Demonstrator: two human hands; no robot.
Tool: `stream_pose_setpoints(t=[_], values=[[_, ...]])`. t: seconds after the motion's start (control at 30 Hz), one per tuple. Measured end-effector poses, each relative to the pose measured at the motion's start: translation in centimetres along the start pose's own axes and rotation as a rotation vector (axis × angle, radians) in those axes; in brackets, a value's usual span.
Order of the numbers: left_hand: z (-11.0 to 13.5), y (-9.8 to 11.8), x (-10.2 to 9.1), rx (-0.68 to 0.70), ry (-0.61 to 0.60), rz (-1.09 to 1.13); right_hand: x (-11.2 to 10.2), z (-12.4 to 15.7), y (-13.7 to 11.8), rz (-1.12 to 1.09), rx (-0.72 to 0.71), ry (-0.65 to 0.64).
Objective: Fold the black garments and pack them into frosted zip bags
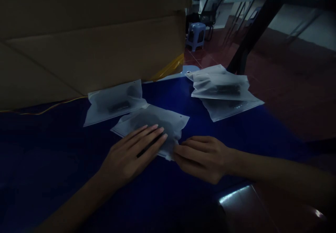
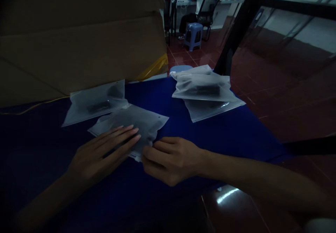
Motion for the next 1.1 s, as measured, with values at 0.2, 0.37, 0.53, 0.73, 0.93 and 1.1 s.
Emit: stream_pose_setpoints(t=[0.2, 0.37, 0.53, 0.73, 0.93, 1.1], values=[[-0.6, 1.8, -0.9, 0.072, 0.067, 0.150, 0.5, -0.4, -0.3, 0.015, 0.030, -0.063], [-0.6, 1.8, -1.1, 0.038, 0.065, 0.164, 0.8, -0.4, -0.5, 0.025, 0.021, -0.077], [-0.5, 1.2, -0.9, 0.011, 0.058, 0.133, 0.6, -0.2, 0.2, -0.075, 0.046, -0.088], [-0.3, -0.5, -0.9, -0.005, 0.063, 0.066, 0.2, 0.3, 1.7, -0.039, -0.007, -0.186], [-0.1, -1.1, -0.5, -0.030, 0.031, -0.010, 1.4, 1.5, 3.3, 0.037, 0.099, -0.483], [-0.1, -1.8, -0.5, -0.073, -0.056, -0.149, 2.5, 2.7, 5.2, 0.089, 0.350, -0.797]])
Point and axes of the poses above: each hand's wrist, its own z-axis away from the middle knuckle, its own x-axis out of the palm, y = z × x, the point moved 6 cm from there along -z, towards the middle knuckle, and after that the axes turned 2 degrees about z, right-handed, at the moved point
